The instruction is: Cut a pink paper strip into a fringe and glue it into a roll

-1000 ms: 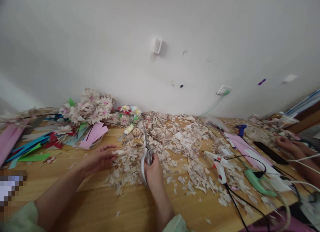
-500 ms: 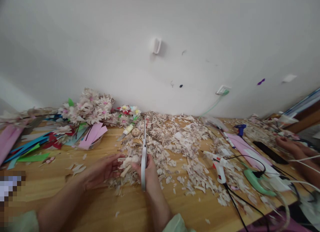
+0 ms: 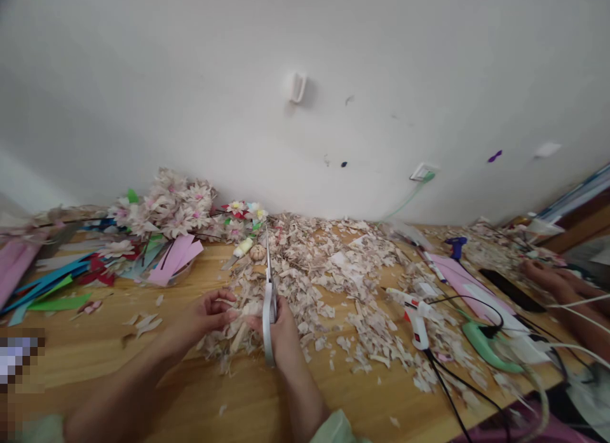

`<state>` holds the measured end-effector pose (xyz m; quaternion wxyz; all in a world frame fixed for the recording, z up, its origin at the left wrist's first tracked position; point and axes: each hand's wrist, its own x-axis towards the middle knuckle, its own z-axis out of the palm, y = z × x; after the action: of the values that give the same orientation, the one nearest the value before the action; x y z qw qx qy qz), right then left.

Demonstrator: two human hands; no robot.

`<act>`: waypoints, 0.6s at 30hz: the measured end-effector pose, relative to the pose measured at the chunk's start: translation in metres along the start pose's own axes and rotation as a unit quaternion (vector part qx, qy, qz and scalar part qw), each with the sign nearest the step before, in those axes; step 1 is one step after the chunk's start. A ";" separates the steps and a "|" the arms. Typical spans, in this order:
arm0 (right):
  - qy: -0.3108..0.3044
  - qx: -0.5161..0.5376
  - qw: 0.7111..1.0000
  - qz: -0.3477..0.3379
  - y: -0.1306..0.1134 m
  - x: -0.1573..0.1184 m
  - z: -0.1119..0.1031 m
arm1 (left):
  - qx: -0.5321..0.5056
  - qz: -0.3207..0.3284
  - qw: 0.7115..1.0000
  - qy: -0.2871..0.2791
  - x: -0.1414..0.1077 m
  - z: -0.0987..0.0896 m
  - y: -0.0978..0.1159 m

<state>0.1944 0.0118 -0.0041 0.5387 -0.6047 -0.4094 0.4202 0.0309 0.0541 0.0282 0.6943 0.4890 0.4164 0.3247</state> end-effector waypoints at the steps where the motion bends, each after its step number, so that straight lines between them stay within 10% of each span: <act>1: -0.002 -0.003 1.000 0.005 -0.002 0.000 0.000 | 0.008 0.002 1.000 0.001 0.000 0.000 0.000; 18: 0.040 -0.023 0.998 -0.037 -0.007 0.000 -0.003 | 0.046 0.038 0.997 0.051 0.005 -0.009 -0.008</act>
<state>0.1969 0.0114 0.0031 0.5557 -0.6176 -0.4197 0.3656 0.0249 0.0594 0.0179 0.6363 0.5185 0.4469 0.3558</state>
